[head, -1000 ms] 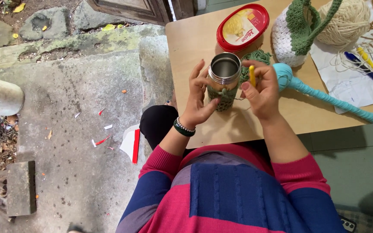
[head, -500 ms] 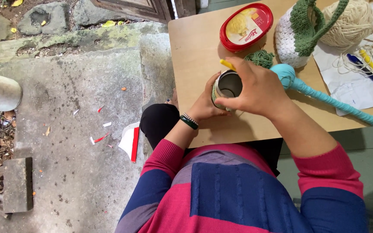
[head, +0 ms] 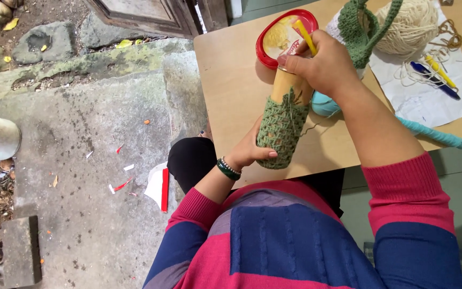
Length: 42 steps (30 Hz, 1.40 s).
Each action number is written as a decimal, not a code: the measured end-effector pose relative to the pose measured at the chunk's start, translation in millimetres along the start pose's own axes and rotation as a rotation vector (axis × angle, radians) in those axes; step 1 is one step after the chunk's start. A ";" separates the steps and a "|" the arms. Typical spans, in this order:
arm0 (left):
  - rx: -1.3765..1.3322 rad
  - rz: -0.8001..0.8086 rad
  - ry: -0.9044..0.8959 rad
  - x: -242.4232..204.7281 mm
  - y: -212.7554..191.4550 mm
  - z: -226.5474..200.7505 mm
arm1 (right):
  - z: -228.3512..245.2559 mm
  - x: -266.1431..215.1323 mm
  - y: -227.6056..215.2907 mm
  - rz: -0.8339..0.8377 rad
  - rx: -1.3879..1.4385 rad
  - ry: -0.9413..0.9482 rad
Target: Fitting a crocheted sleeve onto a metal bottle and then continuing to crochet the green fabric using a hook.
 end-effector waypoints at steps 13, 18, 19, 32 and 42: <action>0.029 -0.104 -0.060 -12.9 -18.7 25.9 | -99.9 -24.5 -100.7 -0.525 0.267 -0.432; 0.366 -0.082 -0.304 -24.1 -14.5 2.8 | -179.3 -55.5 -147.2 -0.700 -0.176 -0.568; 0.539 -0.100 -0.310 -24.8 -13.4 -1.6 | -192.5 -50.5 -146.8 -0.784 -0.264 -0.516; 1.197 0.091 -0.029 40.5 -15.0 -39.4 | -231.0 -9.6 -111.2 -0.858 -0.891 -0.399; 1.154 0.110 -0.321 71.0 4.7 -32.6 | -232.5 -17.9 -114.9 -0.707 -0.837 -0.388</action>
Point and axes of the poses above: each hand's wrist, its own x-axis towards the middle knuckle, its own y-axis out of the palm, z = x × y, the point moved 1 cm from there along x, towards the middle knuckle, and after that the axes turned 5 degrees about -x, right-handed, at the moved point
